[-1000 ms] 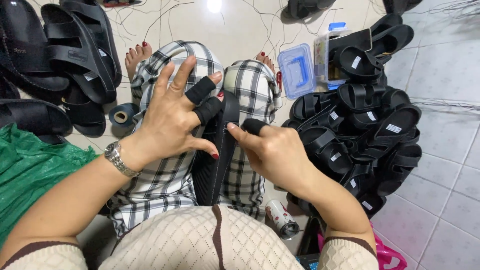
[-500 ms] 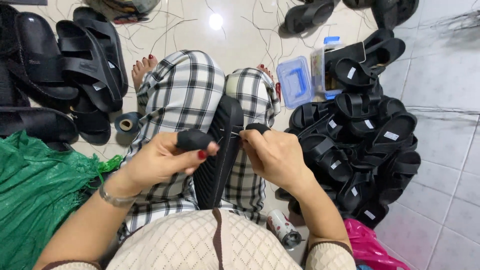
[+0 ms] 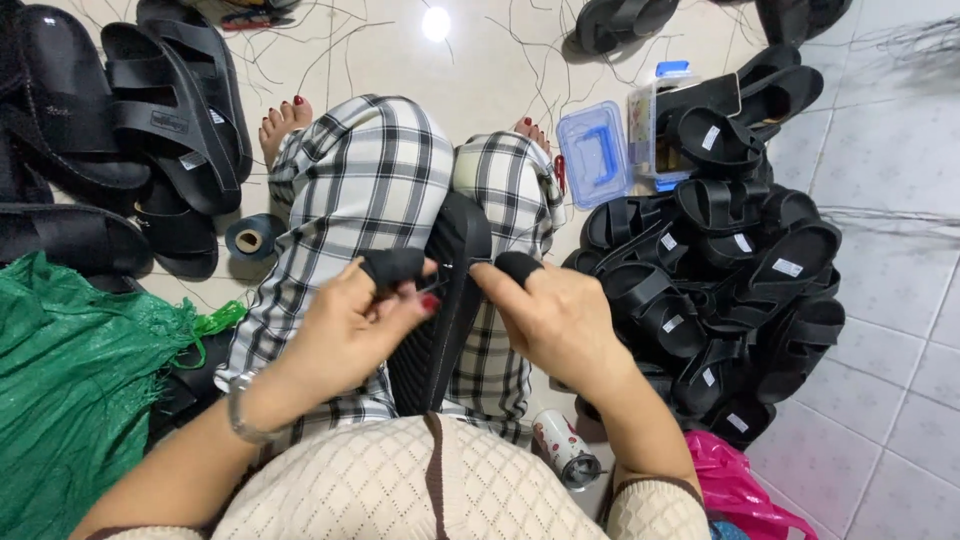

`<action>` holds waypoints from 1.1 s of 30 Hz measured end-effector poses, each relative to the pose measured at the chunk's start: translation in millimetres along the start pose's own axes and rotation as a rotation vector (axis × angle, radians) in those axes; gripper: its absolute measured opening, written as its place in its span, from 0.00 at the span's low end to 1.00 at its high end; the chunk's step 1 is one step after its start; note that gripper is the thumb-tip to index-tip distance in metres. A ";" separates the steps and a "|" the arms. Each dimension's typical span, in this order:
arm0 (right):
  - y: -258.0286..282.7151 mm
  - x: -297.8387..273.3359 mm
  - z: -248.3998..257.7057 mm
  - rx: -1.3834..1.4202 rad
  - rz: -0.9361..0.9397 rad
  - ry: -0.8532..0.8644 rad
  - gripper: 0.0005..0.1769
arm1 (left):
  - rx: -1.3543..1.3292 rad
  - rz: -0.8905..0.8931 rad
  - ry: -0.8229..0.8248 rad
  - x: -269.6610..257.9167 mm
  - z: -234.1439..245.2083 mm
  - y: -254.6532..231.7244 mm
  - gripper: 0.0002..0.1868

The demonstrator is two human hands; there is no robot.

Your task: Hand-sewing the strap of a black sandal using a needle and thread while sitting on the floor.

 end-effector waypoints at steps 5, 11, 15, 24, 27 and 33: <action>-5.1 2.6 -4.7 0.207 0.043 0.007 0.15 | 0.010 -0.034 -0.113 15.5 19.0 -18.9 0.10; -3.4 5.4 -2.1 0.191 0.051 -0.018 0.15 | 0.011 -0.228 0.084 -4.2 -17.7 -5.1 0.12; -1.7 -2.1 -7.7 0.093 0.015 -0.067 0.14 | 0.175 -0.379 0.146 -30.3 -28.2 10.8 0.09; 11.5 -7.8 -6.0 -0.159 -0.021 -0.115 0.13 | 0.386 -0.061 0.012 37.2 40.8 -45.4 0.20; 9.3 -7.7 -7.4 -0.285 -0.071 -0.141 0.06 | 0.891 -0.612 0.112 20.8 18.0 -56.9 0.14; 4.1 -5.3 -11.4 -0.103 -0.033 -0.144 0.07 | -1.014 0.030 0.362 12.6 -4.8 -23.5 0.12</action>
Point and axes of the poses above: each hand's wrist, its own x-axis towards the middle knuckle, its own z-axis out of the back of the hand, y = z × x, the point moved 9 cm from there along x, towards the middle knuckle, and after that the axes turned 12 degrees about -z, right-handed, at the moved point
